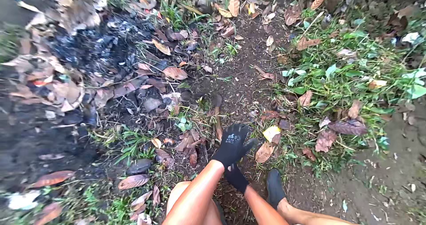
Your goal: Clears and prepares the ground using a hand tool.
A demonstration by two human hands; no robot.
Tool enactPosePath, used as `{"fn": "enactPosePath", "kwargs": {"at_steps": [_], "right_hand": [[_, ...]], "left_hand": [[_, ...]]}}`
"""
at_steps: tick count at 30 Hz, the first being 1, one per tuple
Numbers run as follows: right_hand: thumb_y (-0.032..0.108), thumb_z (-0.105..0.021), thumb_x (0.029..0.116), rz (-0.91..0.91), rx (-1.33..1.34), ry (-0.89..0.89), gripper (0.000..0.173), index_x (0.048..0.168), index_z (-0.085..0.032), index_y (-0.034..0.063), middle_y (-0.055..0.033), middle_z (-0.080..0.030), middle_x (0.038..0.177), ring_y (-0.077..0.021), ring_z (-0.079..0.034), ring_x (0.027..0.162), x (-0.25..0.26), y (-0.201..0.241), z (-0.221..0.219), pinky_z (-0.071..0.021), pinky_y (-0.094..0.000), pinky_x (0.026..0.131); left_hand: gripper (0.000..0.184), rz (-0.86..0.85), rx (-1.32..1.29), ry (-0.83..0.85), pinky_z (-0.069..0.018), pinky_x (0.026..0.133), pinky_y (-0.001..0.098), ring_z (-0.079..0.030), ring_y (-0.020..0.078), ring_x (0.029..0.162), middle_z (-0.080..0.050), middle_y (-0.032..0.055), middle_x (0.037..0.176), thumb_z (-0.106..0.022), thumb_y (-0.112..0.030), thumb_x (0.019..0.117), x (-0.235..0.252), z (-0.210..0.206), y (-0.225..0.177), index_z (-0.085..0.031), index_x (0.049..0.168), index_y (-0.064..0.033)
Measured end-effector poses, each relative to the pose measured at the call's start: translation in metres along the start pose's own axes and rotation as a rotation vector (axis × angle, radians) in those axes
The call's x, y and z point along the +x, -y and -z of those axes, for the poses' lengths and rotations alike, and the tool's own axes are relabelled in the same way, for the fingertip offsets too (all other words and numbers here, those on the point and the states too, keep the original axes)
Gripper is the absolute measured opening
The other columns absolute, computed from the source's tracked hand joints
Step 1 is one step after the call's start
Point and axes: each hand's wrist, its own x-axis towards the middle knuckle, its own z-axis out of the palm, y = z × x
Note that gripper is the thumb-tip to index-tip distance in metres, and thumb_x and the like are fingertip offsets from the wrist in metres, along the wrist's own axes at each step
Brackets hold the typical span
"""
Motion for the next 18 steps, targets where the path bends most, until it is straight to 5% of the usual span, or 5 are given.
{"fn": "enactPosePath", "kwargs": {"at_steps": [3, 6, 10, 13, 18], "right_hand": [[0.023, -0.062, 0.0999, 0.136, 0.002, -0.1, 0.072, 0.161, -0.028, 0.0087, -0.0263, -0.065, 0.12, -0.033, -0.069, 0.094, 0.022, -0.026, 0.032, -0.0575, -0.0515, 0.084], [0.013, -0.054, 0.1025, 0.802, -0.065, -0.495, 0.047, 0.127, -0.05, -0.0266, -0.0388, -0.065, 0.104, -0.0306, -0.071, 0.091, -0.03, 0.026, 0.054, -0.0574, -0.0256, 0.078], [-0.002, -0.031, 0.1081, -0.313, -0.364, -0.102, 0.043, 0.148, -0.036, -0.017, -0.0254, -0.035, 0.161, -0.0244, -0.031, 0.152, -0.274, 0.213, 0.112, -0.0257, -0.0301, 0.121], [0.017, -0.044, 0.1084, 0.384, -0.319, -0.178, 0.047, 0.132, -0.05, -0.0235, -0.039, -0.059, 0.125, -0.0335, -0.063, 0.117, -0.172, 0.066, 0.078, -0.0467, -0.0262, 0.101], [0.022, -0.062, 0.0972, 0.027, -0.148, 0.007, 0.08, 0.165, -0.02, 0.0246, -0.0228, -0.064, 0.129, -0.0354, -0.069, 0.101, -0.013, -0.025, 0.052, -0.0558, -0.058, 0.087]], "left_hand": [[0.058, 0.006, -0.011, -0.036, -0.0356, 0.114, 0.0598, -0.046, 0.0334, 0.142, -0.053, 0.013, 0.15, -0.058, -0.049, 0.1007, -0.004, 0.005, 0.005, -0.058, 0.145, -0.0106], [0.056, 0.018, -0.018, -0.048, -0.036, 0.113, 0.0598, -0.045, 0.0339, 0.142, -0.052, 0.0132, 0.151, -0.059, -0.047, 0.1002, -0.01, 0.011, 0.002, -0.058, 0.144, -0.0118], [0.057, 0.018, -0.005, -0.073, -0.0277, 0.118, 0.0632, -0.039, 0.0356, 0.147, -0.049, 0.0142, 0.155, -0.057, -0.047, 0.1015, -0.017, 0.013, -0.001, -0.057, 0.145, -0.0104], [0.06, 0.034, -0.012, -0.021, -0.0289, 0.119, 0.0603, -0.037, 0.0338, 0.149, -0.046, 0.0129, 0.157, -0.056, -0.049, 0.1022, -0.013, 0.015, -0.001, -0.054, 0.148, -0.0103], [0.06, 0.025, -0.01, -0.011, -0.031, 0.118, 0.0599, -0.041, 0.034, 0.146, -0.048, 0.0141, 0.155, -0.056, -0.049, 0.1019, -0.005, 0.014, 0.006, -0.054, 0.148, -0.0107]]}}
